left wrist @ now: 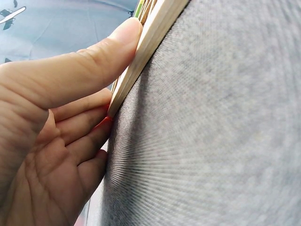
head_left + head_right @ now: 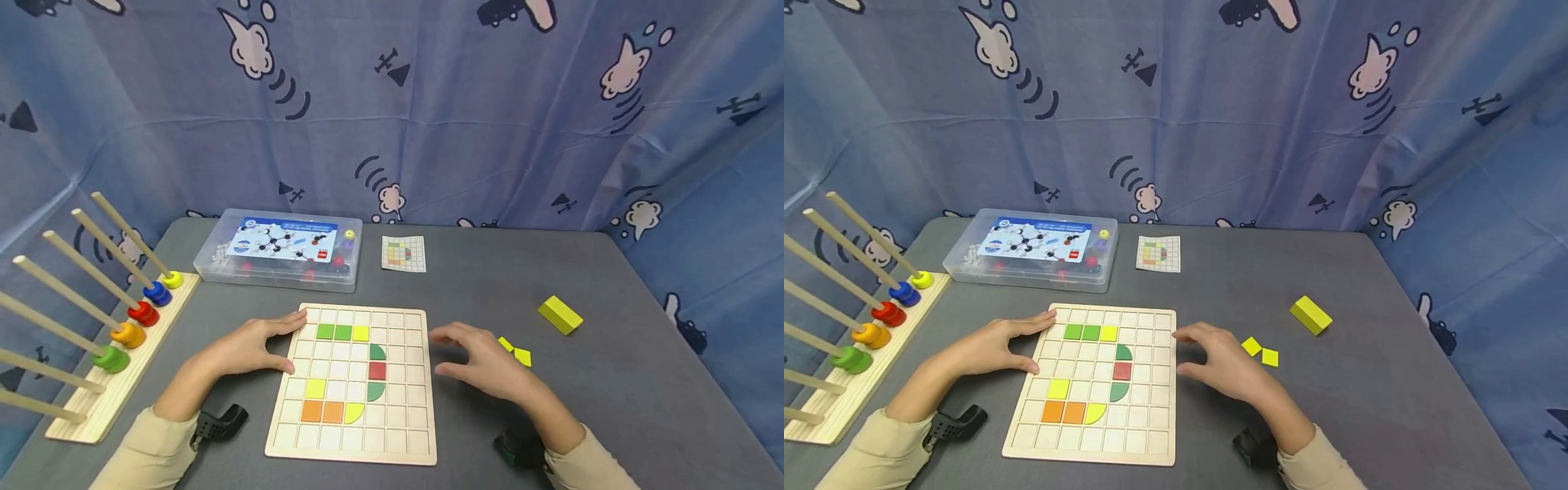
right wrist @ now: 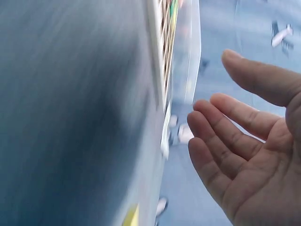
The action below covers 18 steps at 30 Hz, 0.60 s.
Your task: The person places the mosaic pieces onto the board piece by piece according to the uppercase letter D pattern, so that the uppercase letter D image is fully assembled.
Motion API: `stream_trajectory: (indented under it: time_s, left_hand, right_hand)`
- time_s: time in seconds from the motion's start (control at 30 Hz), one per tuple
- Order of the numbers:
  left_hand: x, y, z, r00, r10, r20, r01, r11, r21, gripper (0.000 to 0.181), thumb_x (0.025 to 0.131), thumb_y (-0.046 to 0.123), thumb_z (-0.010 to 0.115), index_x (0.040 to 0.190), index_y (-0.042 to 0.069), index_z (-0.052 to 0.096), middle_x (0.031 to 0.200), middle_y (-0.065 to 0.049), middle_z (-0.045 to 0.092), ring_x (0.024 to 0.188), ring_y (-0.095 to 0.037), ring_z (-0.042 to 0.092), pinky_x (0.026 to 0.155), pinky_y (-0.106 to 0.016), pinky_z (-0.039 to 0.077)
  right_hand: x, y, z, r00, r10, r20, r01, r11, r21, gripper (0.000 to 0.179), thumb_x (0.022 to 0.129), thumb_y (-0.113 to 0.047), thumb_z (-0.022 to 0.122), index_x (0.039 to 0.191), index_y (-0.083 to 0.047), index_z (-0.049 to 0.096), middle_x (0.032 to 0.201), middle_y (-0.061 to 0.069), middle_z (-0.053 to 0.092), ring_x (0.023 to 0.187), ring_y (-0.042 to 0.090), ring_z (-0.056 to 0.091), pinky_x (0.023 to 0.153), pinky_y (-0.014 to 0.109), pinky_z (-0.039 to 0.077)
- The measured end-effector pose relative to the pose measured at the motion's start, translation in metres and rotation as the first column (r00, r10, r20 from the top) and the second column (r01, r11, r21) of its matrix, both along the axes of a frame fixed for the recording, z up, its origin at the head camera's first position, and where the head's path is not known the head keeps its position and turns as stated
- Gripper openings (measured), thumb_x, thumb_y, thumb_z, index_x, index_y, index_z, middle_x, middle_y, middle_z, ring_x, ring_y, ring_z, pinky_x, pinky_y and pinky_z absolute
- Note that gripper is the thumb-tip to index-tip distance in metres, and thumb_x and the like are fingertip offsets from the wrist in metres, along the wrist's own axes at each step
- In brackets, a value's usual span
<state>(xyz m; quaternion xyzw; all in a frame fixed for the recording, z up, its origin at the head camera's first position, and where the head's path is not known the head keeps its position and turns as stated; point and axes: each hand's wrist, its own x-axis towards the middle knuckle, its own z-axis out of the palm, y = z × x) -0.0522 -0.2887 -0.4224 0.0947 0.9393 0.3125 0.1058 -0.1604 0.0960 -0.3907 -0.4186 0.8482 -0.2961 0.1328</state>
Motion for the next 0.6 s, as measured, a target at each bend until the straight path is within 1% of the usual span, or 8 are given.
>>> stream_trajectory:
  time_s: [0.13,0.27,0.37,0.47,0.6]
  left_hand:
    - [0.000,-0.001,0.000,1.000,0.001,-0.003,-0.001,1.000,0.000,0.091,0.072,0.049,0.075,0.146,0.011,0.037,0.154,-0.007,0.029,0.139,-0.035,0.030,0.106,-0.052,0.033]
    - [-0.001,-0.001,-0.002,1.000,-0.001,-0.004,0.001,1.000,-0.001,0.092,0.072,0.049,0.074,0.146,0.011,0.037,0.154,-0.006,0.029,0.139,-0.033,0.030,0.107,-0.051,0.034]
    - [-0.002,-0.002,-0.003,1.000,-0.004,-0.001,0.004,1.000,-0.001,0.092,0.072,0.050,0.074,0.147,0.011,0.036,0.154,-0.005,0.028,0.140,-0.033,0.029,0.107,-0.051,0.033]
    - [-0.001,-0.002,-0.003,1.000,-0.006,0.005,0.006,1.000,0.001,0.092,0.072,0.051,0.074,0.147,0.012,0.036,0.155,-0.005,0.027,0.140,-0.033,0.028,0.107,-0.052,0.033]
    - [-0.001,-0.002,-0.003,1.000,-0.004,0.007,0.004,1.000,-0.002,0.092,0.072,0.050,0.074,0.147,0.012,0.036,0.155,-0.005,0.027,0.140,-0.033,0.028,0.107,-0.052,0.033]
  right_hand:
    - [-0.013,0.035,-0.003,0.995,-0.096,-0.010,0.096,0.995,0.019,0.046,0.081,-0.019,0.075,0.123,-0.006,0.061,0.118,0.006,0.064,0.107,0.026,0.060,0.089,0.046,0.049]
    - [-0.025,0.068,-0.005,0.986,-0.163,0.022,0.162,0.986,0.028,0.048,0.082,-0.020,0.074,0.124,-0.003,0.059,0.118,0.010,0.064,0.107,0.028,0.061,0.088,0.045,0.050]
    - [-0.034,0.088,-0.008,0.978,-0.200,0.054,0.198,0.979,0.041,0.049,0.083,-0.023,0.073,0.125,-0.002,0.059,0.119,0.013,0.064,0.108,0.031,0.061,0.088,0.045,0.050]
    - [-0.042,0.103,-0.012,0.970,-0.233,0.067,0.228,0.971,0.077,0.052,0.082,-0.027,0.073,0.125,-0.001,0.058,0.121,0.015,0.063,0.109,0.033,0.060,0.087,0.045,0.050]
    - [-0.049,0.115,-0.021,0.965,-0.255,0.065,0.246,0.961,0.124,0.048,0.082,-0.024,0.074,0.122,-0.001,0.060,0.119,0.015,0.062,0.106,0.032,0.059,0.084,0.042,0.051]
